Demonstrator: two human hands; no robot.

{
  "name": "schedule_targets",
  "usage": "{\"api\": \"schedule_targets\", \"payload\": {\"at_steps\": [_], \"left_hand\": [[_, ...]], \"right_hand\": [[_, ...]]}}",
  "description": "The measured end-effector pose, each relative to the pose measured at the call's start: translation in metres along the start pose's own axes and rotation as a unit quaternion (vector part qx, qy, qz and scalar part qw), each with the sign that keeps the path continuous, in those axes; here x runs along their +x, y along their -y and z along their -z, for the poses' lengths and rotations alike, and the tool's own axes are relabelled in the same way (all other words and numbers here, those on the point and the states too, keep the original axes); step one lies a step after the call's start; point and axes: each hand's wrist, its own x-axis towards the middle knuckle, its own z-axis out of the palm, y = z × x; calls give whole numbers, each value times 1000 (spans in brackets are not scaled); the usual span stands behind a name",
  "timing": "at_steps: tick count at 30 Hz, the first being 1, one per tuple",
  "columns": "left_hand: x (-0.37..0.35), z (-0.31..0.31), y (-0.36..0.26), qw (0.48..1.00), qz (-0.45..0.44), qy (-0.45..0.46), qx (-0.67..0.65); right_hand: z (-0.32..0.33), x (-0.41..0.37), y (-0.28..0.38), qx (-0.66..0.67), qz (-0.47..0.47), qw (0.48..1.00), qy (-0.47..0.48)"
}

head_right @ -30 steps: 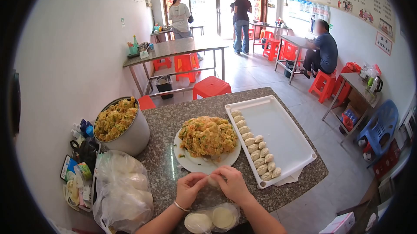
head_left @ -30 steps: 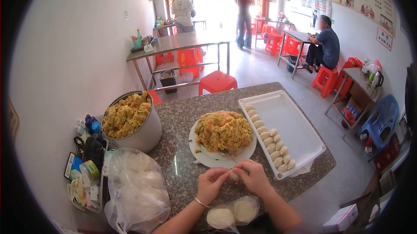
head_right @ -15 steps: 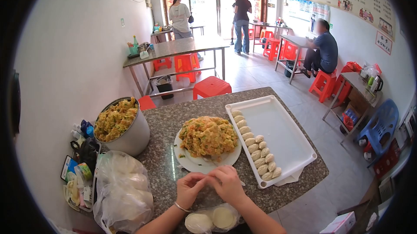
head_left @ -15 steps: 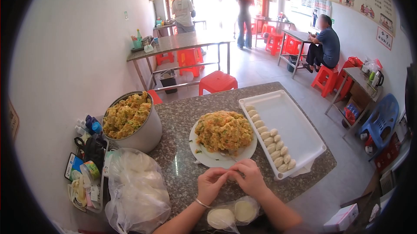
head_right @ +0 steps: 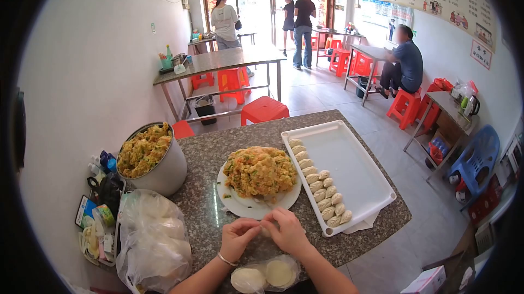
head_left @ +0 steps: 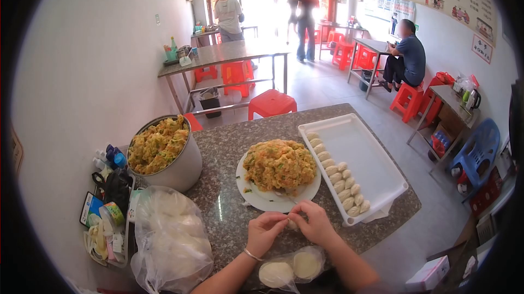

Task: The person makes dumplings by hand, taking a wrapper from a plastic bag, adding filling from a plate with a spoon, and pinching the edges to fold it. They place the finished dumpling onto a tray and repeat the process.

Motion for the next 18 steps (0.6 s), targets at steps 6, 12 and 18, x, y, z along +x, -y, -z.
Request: {"api": "schedule_targets", "payload": {"at_steps": [6,12,18], "left_hand": [[0,0,1,999,17,-29,-24],[2,-1,-5,941,205,1,-268],[2,6,3,949,203,41,-237]], "right_hand": [[-9,1,0,-67,100,991,-51],[-15,0,-6,-4,62,994,-88],[-10,2,1,24,21,998,-46]]}}
